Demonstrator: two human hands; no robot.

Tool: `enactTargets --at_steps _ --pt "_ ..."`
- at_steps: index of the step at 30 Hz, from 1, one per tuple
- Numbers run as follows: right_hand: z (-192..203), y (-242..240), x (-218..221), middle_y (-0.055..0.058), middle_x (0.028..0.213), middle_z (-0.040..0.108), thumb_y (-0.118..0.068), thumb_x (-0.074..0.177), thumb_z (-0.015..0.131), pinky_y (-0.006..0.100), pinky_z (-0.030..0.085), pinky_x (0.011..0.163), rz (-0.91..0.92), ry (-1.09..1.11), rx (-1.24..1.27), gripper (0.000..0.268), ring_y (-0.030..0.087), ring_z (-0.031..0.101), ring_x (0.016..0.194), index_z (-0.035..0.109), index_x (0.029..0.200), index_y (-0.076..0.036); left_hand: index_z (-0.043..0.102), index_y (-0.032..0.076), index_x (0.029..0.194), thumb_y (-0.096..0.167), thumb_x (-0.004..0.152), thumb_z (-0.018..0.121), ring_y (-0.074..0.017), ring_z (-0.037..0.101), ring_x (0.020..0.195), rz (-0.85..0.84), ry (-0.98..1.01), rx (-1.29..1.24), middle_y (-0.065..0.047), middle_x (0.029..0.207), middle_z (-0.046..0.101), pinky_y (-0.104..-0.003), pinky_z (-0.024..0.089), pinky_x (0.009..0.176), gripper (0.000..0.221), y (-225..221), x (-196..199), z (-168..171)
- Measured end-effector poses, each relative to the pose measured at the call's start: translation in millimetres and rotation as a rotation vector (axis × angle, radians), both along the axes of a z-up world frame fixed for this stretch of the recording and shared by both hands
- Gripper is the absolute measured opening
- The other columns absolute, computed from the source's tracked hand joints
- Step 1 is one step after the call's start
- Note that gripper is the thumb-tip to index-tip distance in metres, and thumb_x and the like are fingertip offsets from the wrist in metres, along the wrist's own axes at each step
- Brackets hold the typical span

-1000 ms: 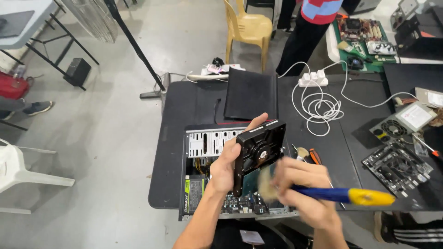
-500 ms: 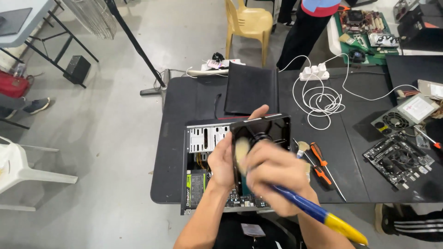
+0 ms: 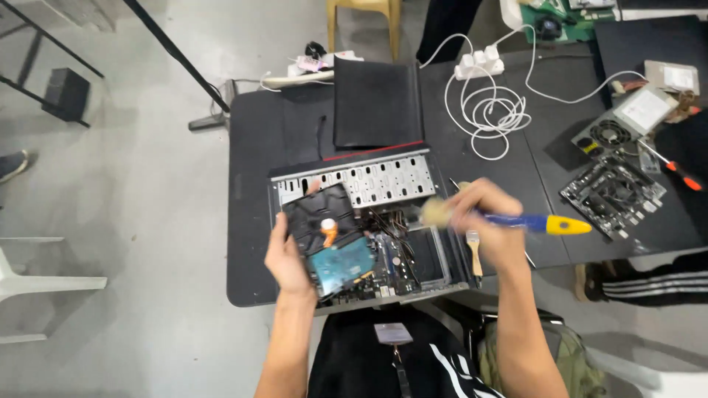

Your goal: Cleaning a hard drive with a brush and then installing it into a desktop computer case using a screwdriver.

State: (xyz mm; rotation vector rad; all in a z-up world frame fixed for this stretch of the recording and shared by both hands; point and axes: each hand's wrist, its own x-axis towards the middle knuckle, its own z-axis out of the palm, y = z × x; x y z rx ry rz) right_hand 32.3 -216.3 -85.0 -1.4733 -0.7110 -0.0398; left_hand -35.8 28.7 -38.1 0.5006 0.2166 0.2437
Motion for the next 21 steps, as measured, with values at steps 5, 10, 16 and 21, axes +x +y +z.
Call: enactTargets --at_steps 5,10,16,21 --pt "-207.4 -111.6 54.1 0.023 0.083 0.073 -0.032 0.083 0.083 0.054 0.055 0.073 -0.900 0.644 -0.817 0.031 0.041 0.073 0.088 0.076 0.097 -0.005 0.068 0.003 0.130 0.048 0.086 0.068 -0.0413 0.070 0.110 0.107 0.626 -0.146 -0.025 0.126 0.070 -0.054 0.057 0.095 0.063 38.6 -32.1 -50.9" --pt "-234.2 -80.3 45.5 0.035 0.106 0.074 -0.030 0.089 0.075 0.058 0.053 0.092 -0.566 0.742 -1.138 0.038 0.051 0.068 0.110 0.075 0.100 0.007 0.067 -0.001 0.123 0.033 0.076 0.083 -0.0439 0.072 0.097 -0.014 0.826 -0.044 -0.025 0.114 0.072 -0.055 0.059 0.080 0.060 23.2 -35.4 -54.3" --pt "-261.0 -73.0 57.3 0.025 0.112 0.072 -0.041 0.091 0.071 0.059 0.054 0.094 -0.549 0.598 -1.252 0.045 0.047 0.069 0.110 0.072 0.120 -0.007 0.072 0.000 0.120 0.034 0.074 0.087 -0.0400 0.075 0.095 -0.097 0.758 -0.121 -0.024 0.112 0.075 -0.053 0.062 0.081 0.059 0.1 -26.8 -87.2" --pt "-101.8 -10.8 -8.6 0.021 0.099 0.072 -0.025 0.106 0.068 0.046 0.055 0.080 -0.712 0.325 -0.676 0.027 0.038 0.071 0.095 0.071 0.117 0.000 0.072 -0.002 0.123 0.042 0.078 0.086 -0.0405 0.075 0.096 -0.193 0.646 -0.147 -0.025 0.114 0.075 -0.051 0.063 0.080 0.064 -9.5 -4.9 -106.4"
